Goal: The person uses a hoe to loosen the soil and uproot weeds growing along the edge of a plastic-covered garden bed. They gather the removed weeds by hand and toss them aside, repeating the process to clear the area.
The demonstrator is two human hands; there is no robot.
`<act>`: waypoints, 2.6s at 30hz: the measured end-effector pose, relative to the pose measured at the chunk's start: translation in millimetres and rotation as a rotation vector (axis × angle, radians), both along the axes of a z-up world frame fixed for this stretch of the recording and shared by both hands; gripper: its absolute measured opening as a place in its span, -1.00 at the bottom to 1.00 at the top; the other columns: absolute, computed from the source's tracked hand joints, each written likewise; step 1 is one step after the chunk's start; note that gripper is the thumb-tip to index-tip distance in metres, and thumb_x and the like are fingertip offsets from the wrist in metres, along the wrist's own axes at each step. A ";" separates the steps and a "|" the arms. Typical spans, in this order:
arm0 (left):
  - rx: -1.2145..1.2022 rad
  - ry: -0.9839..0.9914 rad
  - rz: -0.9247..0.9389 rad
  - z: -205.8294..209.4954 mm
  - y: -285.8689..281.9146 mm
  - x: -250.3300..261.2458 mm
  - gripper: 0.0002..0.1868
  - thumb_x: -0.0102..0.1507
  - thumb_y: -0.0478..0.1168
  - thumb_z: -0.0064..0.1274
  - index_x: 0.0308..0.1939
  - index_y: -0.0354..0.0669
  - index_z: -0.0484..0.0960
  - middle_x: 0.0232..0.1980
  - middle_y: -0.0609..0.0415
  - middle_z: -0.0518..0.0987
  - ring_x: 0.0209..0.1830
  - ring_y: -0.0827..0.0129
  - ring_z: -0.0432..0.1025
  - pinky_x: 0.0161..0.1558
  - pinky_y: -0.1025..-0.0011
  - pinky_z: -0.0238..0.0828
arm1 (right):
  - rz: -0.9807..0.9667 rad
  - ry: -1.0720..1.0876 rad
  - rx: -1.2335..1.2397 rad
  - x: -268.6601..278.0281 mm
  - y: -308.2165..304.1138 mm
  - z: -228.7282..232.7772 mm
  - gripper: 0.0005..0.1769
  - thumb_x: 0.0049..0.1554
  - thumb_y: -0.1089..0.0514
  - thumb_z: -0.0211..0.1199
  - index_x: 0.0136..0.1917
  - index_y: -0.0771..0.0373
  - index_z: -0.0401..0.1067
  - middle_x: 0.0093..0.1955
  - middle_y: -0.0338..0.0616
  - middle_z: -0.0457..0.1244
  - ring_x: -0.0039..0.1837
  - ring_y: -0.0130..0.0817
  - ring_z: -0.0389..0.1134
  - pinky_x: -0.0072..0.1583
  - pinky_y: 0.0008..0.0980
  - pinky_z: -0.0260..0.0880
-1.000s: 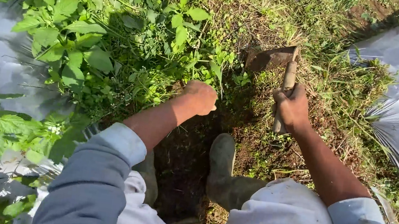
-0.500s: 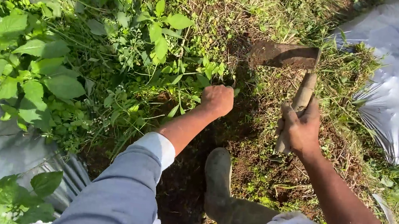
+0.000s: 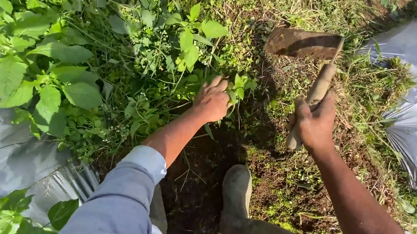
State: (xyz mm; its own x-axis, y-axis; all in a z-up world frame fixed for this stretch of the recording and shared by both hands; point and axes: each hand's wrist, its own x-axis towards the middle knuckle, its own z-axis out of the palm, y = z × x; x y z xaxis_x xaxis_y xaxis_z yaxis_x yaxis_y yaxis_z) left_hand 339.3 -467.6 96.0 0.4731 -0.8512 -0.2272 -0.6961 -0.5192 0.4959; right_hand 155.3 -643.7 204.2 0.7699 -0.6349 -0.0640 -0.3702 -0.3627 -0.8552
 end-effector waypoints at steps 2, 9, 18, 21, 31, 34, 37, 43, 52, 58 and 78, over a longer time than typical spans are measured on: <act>0.031 -0.025 -0.062 -46.7 -5.8 5.3 -0.75 0.38 -0.26 -0.03 0.05 -0.10 0.72 0.43 -0.16 0.38 0.57 -0.13 0.17 0.48 -0.15 0.11 | 0.066 0.081 -0.003 0.0 -3.5 -27.9 -0.67 0.30 0.20 0.12 0.21 0.36 0.07 -0.27 0.15 0.26 -0.34 -0.13 0.36 -0.27 -0.08 0.49; -0.370 0.283 0.006 -121.3 1.2 18.9 -0.87 0.33 -0.30 0.01 -0.17 -0.09 0.69 -0.13 0.07 0.57 -0.30 0.29 0.48 -0.11 0.36 0.36 | 0.164 0.046 -0.266 17.0 -6.6 -7.0 -0.69 0.33 0.36 0.16 0.21 0.40 0.07 -0.22 0.24 0.25 -0.39 -0.12 0.33 -0.29 -0.13 0.49; 0.068 -0.236 -0.437 -164.5 -4.8 21.1 -0.80 0.37 -0.23 -0.16 -0.28 0.01 0.57 -0.37 0.26 0.48 -0.49 0.45 0.37 -0.23 0.39 0.40 | 0.399 0.671 -0.178 -13.4 38.4 -36.8 -0.65 0.19 0.13 0.31 0.13 0.27 0.23 -0.18 0.13 0.34 -0.29 -0.11 0.45 -0.21 -0.11 0.55; 0.479 -0.876 -0.982 -311.7 -32.3 37.0 -0.78 0.40 -0.29 -0.22 -0.30 0.07 0.48 -0.44 0.25 0.47 -0.58 0.51 0.27 -0.38 0.52 0.27 | 0.304 0.531 -0.223 -9.9 17.6 -42.2 -0.61 0.22 0.11 0.33 0.13 0.27 0.19 -0.13 0.17 0.31 -0.20 -0.02 0.44 -0.13 -0.02 0.51; 0.189 -0.009 -0.197 -318.7 7.6 61.8 -0.73 0.41 -0.11 -0.27 -0.25 0.00 0.54 -0.15 0.16 0.54 -0.28 0.33 0.41 -0.13 0.30 0.40 | 0.363 0.747 -0.148 -0.2 57.8 -42.6 -0.66 0.25 0.23 0.15 0.23 0.21 0.11 -0.15 0.15 0.38 -0.24 -0.10 0.43 -0.12 -0.04 0.55; 0.043 -0.119 -0.160 -397.7 14.1 60.5 -0.63 0.39 0.17 -0.14 -0.22 0.10 0.66 0.01 0.18 0.55 0.03 0.28 0.53 0.12 0.24 0.46 | 0.391 0.712 -0.239 9.9 51.2 -33.5 -0.64 0.24 0.22 0.17 0.23 0.26 0.12 -0.23 0.13 0.36 -0.34 -0.13 0.42 -0.23 -0.13 0.51; 0.124 -0.110 -0.154 -222.2 64.1 57.1 -0.61 0.42 0.13 -0.23 -0.28 0.15 0.65 -0.02 0.14 0.66 -0.02 0.31 0.58 0.31 0.20 0.37 | 0.267 0.293 -0.308 24.3 21.5 -38.9 -0.64 0.28 0.39 0.11 0.25 0.40 0.03 -0.20 0.34 0.26 -0.31 0.09 0.36 -0.19 0.10 0.46; 0.092 -0.202 -0.169 -312.1 51.0 61.5 -0.61 0.32 0.13 -0.06 -0.29 -0.05 0.69 -0.12 0.11 0.52 -0.23 0.28 0.51 -0.23 0.16 0.56 | 0.273 0.697 -0.300 20.4 61.6 -84.4 -0.58 0.28 0.06 0.02 0.28 0.29 0.01 -0.18 0.26 0.29 -0.11 0.27 0.45 -0.08 0.31 0.40; -0.058 0.025 0.119 -158.0 101.2 64.4 -0.85 0.34 -0.16 -0.10 -0.02 0.02 0.36 0.22 -0.16 0.44 -0.46 -0.08 0.57 -0.33 0.08 0.56 | 0.267 0.449 -0.238 60.5 56.6 -31.7 -0.64 0.32 0.21 0.05 0.27 0.42 0.04 -0.09 0.41 0.30 -0.15 0.30 0.44 -0.07 0.27 0.48; -0.197 -0.112 0.277 -88.5 95.6 63.4 -0.72 0.42 -0.42 -0.07 0.20 -0.29 0.31 0.48 -0.51 0.05 -0.41 0.28 0.52 -0.21 0.19 0.62 | 0.606 0.788 -0.240 -2.2 67.9 -120.2 -0.63 0.22 0.18 0.04 0.24 0.38 0.13 -0.19 0.25 0.31 -0.18 0.20 0.45 -0.22 0.15 0.40; 0.126 0.043 0.284 -57.2 92.1 56.6 -0.52 0.50 0.26 -0.37 0.08 -0.02 0.38 0.02 -0.29 0.57 0.05 -0.20 0.54 0.15 -0.15 0.43 | 0.410 0.513 -0.357 -2.3 38.9 -15.6 -0.66 0.22 0.22 0.14 0.19 0.37 0.15 -0.14 0.39 0.29 -0.24 0.27 0.44 -0.12 0.17 0.51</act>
State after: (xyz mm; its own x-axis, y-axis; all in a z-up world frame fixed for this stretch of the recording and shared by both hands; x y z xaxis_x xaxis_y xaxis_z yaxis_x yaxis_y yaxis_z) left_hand 396.0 -375.5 38.8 0.6755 -0.6502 -0.3476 -0.4940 -0.7491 0.4413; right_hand 153.0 -604.8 188.6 0.8784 -0.3528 -0.3225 -0.4664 -0.7806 -0.4162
